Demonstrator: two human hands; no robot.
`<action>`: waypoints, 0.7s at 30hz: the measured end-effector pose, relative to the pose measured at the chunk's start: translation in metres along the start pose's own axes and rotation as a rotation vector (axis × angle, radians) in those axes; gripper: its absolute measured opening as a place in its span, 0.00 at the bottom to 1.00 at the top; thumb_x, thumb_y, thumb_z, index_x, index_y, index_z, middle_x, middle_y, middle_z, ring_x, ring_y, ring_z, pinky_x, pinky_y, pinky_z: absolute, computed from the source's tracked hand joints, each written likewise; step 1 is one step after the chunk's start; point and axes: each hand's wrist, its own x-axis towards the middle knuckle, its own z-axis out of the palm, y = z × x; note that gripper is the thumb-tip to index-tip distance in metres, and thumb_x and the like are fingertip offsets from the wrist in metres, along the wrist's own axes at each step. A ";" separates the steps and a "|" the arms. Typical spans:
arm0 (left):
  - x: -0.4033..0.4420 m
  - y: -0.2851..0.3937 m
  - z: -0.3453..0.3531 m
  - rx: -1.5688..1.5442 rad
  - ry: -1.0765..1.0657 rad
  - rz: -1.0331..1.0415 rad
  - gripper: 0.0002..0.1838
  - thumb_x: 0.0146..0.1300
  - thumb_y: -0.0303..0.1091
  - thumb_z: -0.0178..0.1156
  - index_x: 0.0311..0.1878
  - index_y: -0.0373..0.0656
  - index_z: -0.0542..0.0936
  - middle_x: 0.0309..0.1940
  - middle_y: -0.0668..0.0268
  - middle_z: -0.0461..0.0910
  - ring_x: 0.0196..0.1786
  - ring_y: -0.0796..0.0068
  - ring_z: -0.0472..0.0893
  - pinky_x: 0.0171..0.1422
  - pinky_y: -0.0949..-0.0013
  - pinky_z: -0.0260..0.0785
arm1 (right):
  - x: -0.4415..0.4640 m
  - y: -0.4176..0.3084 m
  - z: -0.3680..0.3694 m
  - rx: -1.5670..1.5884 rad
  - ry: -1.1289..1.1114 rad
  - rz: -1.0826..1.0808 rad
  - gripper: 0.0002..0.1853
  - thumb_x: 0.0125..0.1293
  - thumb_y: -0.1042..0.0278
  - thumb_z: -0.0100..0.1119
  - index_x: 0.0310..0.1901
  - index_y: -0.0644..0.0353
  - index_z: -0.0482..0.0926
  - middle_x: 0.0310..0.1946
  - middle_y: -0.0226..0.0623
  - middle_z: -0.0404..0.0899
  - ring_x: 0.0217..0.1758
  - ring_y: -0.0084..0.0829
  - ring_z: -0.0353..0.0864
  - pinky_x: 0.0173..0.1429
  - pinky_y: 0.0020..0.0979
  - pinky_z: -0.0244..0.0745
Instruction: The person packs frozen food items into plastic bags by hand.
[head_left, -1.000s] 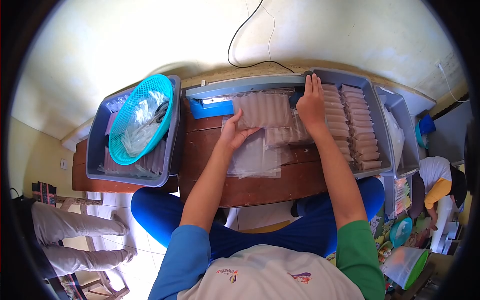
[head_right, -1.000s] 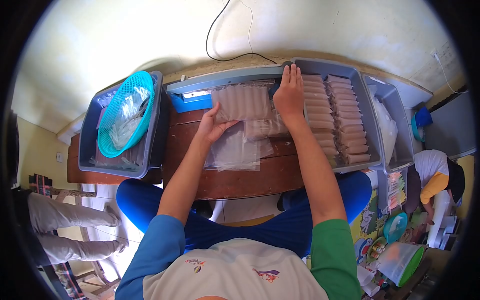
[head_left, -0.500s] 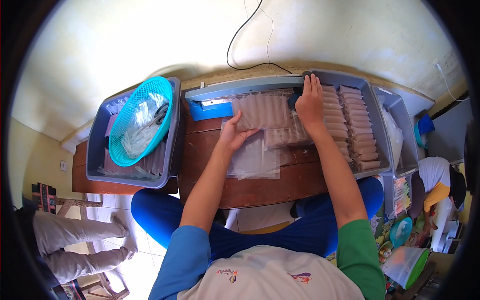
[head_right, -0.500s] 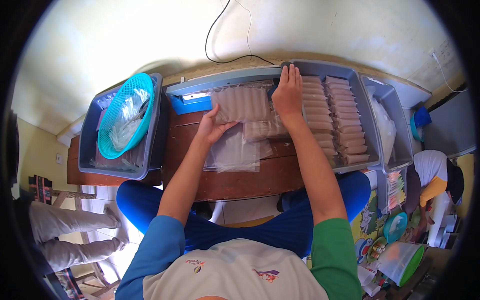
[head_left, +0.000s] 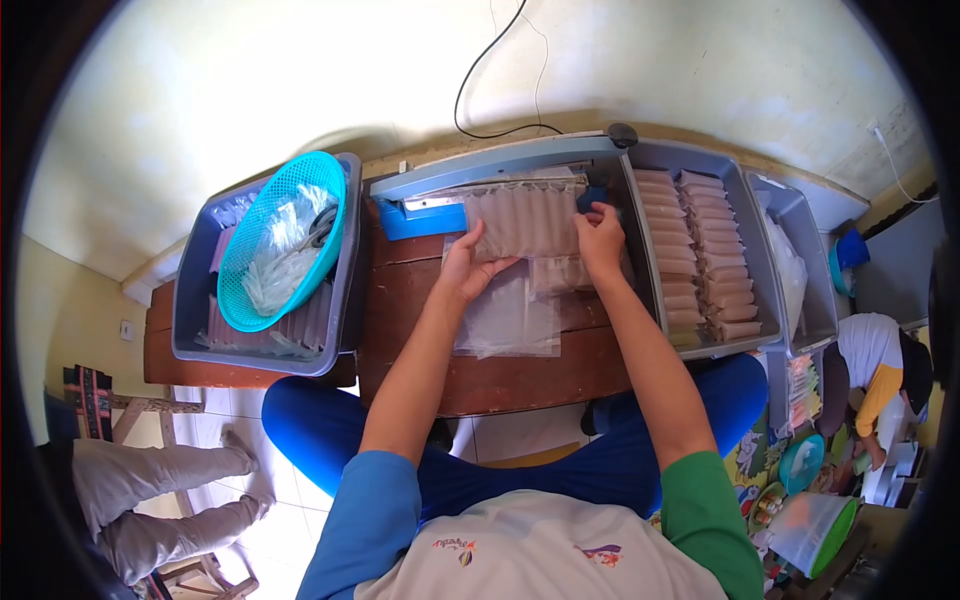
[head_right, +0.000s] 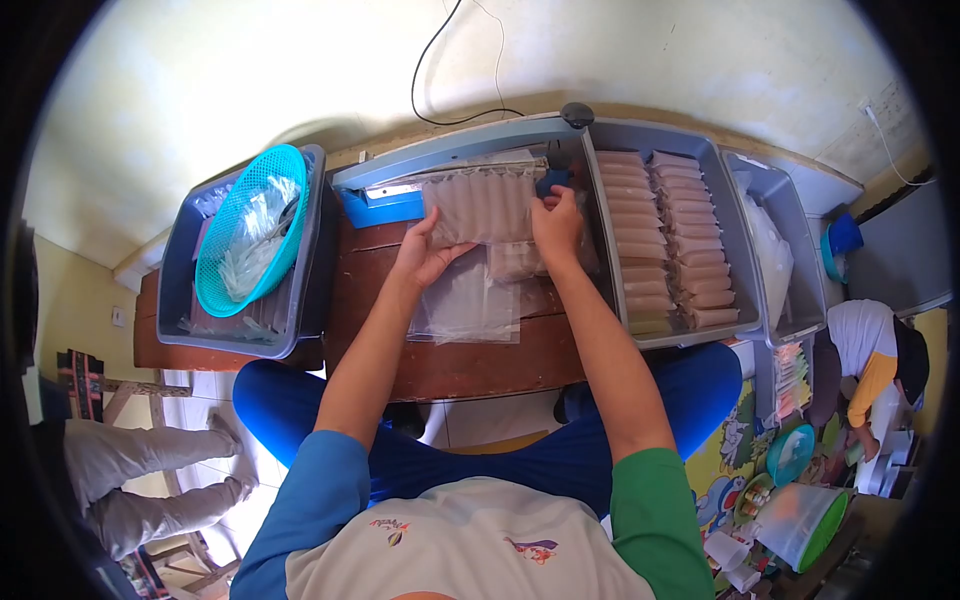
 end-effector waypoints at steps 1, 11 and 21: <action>0.001 0.000 -0.001 -0.006 -0.014 -0.004 0.30 0.73 0.45 0.53 0.71 0.39 0.60 0.68 0.48 0.66 0.69 0.46 0.68 0.69 0.40 0.66 | 0.001 -0.001 0.000 -0.051 -0.048 0.029 0.25 0.56 0.66 0.67 0.55 0.66 0.76 0.47 0.49 0.83 0.49 0.39 0.84 0.54 0.34 0.76; -0.004 0.002 0.005 -0.003 0.006 -0.005 0.30 0.72 0.44 0.54 0.71 0.40 0.59 0.67 0.48 0.66 0.69 0.46 0.68 0.68 0.39 0.66 | 0.018 0.012 0.010 0.160 -0.286 0.178 0.26 0.50 0.68 0.73 0.51 0.70 0.80 0.44 0.46 0.85 0.47 0.35 0.85 0.52 0.31 0.77; 0.000 0.002 0.001 -0.037 -0.040 -0.027 0.30 0.73 0.44 0.52 0.71 0.39 0.58 0.68 0.47 0.65 0.69 0.44 0.68 0.67 0.40 0.69 | 0.010 -0.010 0.001 0.493 -0.352 0.290 0.26 0.57 0.81 0.66 0.58 0.74 0.72 0.48 0.43 0.81 0.50 0.31 0.81 0.58 0.28 0.73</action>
